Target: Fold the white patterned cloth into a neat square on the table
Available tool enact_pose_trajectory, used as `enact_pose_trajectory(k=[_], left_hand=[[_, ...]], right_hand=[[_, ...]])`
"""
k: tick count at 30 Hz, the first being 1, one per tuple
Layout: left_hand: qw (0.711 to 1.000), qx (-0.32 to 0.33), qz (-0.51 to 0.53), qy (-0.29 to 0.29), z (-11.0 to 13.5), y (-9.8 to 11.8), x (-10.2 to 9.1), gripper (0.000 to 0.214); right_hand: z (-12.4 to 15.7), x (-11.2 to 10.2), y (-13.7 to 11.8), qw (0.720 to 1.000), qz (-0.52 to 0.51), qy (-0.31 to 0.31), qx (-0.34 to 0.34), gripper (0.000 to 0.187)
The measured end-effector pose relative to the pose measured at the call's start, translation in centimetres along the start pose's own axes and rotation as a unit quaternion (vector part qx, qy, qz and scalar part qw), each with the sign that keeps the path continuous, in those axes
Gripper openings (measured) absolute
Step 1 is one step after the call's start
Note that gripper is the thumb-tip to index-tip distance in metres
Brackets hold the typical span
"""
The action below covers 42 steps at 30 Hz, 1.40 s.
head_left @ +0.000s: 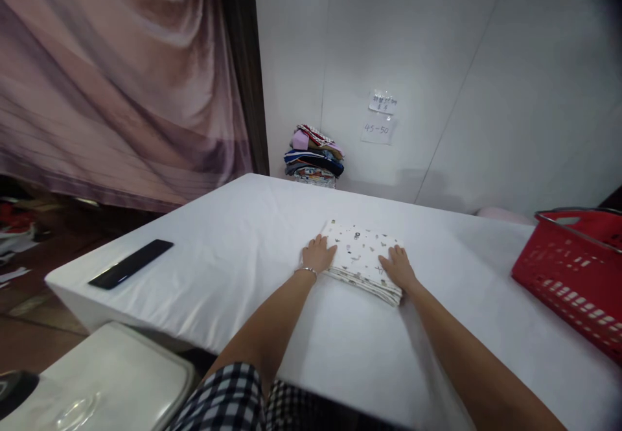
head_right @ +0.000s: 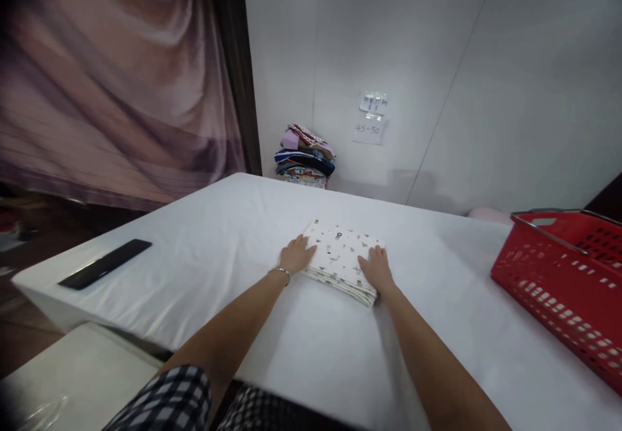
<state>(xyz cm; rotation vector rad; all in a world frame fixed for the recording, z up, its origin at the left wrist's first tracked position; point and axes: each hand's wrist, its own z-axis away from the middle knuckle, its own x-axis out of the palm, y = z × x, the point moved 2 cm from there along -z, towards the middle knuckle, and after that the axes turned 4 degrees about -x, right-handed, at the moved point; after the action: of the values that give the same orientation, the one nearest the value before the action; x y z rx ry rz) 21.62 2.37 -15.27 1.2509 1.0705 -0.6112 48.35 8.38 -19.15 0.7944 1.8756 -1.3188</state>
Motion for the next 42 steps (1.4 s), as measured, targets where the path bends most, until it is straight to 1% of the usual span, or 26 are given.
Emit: enact_pose_trajectory(k=[2,4,7,9,11,13,14,16,17,18,19,21,23,25,27,29,31,32,34,37,39,42], left_hand=[[0.999,-0.037,0.021,-0.007,-0.7,-0.1,-0.9,0.041],[0.997,-0.072,0.029,-0.013,-1.4,-0.7,-1.7,0.040],[0.992,-0.114,0.034,-0.037,-2.2,-1.7,-2.4,0.040],[0.989,-0.131,0.042,-0.057,-2.2,-2.2,-2.5,0.040],[0.987,-0.137,0.052,-0.069,-1.8,-2.3,-2.7,0.041],[0.985,-0.139,0.065,-0.079,-0.8,-2.2,-2.7,0.043],[0.984,-0.138,0.073,-0.084,-0.1,-2.1,-2.7,0.044],[0.981,-0.132,0.093,-0.104,1.7,-1.8,-2.4,0.048],[0.978,-0.130,0.112,-0.121,2.8,-1.6,-2.1,0.051],[0.972,-0.128,0.137,-0.142,3.9,-1.5,-1.7,0.056],[0.963,-0.127,0.172,-0.164,5.0,-1.4,-1.3,0.062],[0.947,-0.121,0.230,-0.190,6.7,-1.3,-0.5,0.072],[0.942,-0.113,0.251,-0.192,7.6,-1.3,0.0,0.075],[0.946,-0.111,0.243,-0.186,8.0,-1.4,0.3,0.075],[0.948,-0.111,0.237,-0.180,7.9,-1.5,0.3,0.076],[0.952,-0.108,0.231,-0.172,7.9,-1.5,0.2,0.076],[0.956,-0.104,0.221,-0.164,8.1,-1.3,0.0,0.073],[0.958,-0.102,0.216,-0.160,8.3,-1.3,0.0,0.072],[0.962,-0.098,0.206,-0.148,8.6,-1.2,-0.2,0.070],[0.970,-0.084,0.179,-0.139,8.6,-1.1,-0.6,0.067],[0.977,-0.076,0.149,-0.135,7.7,-1.2,-1.0,0.061],[0.979,-0.102,0.153,-0.092,5.0,-1.2,-1.8,0.045]], right_hand=[[0.2,-0.6,0.4,0.995,-0.066,0.030,0.064,0.054],[0.8,-1.3,0.7,0.982,-0.136,0.046,0.120,0.061],[2.4,-2.0,0.2,0.959,-0.232,0.027,0.161,0.074],[3.3,-2.4,-0.5,0.941,-0.291,0.001,0.171,0.080],[3.7,-2.8,-1.2,0.923,-0.341,-0.027,0.176,0.081],[3.6,-3.5,-1.4,0.906,-0.378,-0.050,0.184,0.083],[3.4,-4.0,-1.1,0.899,-0.388,-0.055,0.194,0.086],[2.7,-5.2,0.1,0.895,-0.388,-0.050,0.215,0.093],[2.4,-5.9,1.0,0.901,-0.372,-0.042,0.218,0.093],[2.1,-6.5,1.9,0.913,-0.348,-0.034,0.210,0.092],[1.8,-7.1,2.8,0.925,-0.320,-0.039,0.201,0.089],[1.4,-7.8,4.1,0.953,-0.244,-0.075,0.165,0.080],[1.3,-8.2,4.3,0.981,-0.122,-0.094,0.122,0.073],[1.2,-8.3,3.0,0.995,0.018,-0.075,0.058,0.067],[1.3,-7.9,0.4,0.993,0.101,-0.058,-0.034,0.060],[1.8,-6.8,-2.5,0.983,0.111,-0.067,-0.132,0.054],[2.7,-5.4,-5.0,0.972,0.112,-0.090,-0.189,0.055],[3.2,-4.6,-5.8,0.967,0.122,-0.104,-0.201,0.057],[4.3,-2.9,-6.6,0.958,0.154,-0.142,-0.197,0.058],[5.6,-1.2,-6.2,0.948,0.184,-0.193,-0.171,0.059],[6.0,-0.6,-5.7,0.946,0.190,-0.201,-0.167,0.060],[6.0,-0.5,-5.5,0.946,0.199,-0.194,-0.169,0.059]])
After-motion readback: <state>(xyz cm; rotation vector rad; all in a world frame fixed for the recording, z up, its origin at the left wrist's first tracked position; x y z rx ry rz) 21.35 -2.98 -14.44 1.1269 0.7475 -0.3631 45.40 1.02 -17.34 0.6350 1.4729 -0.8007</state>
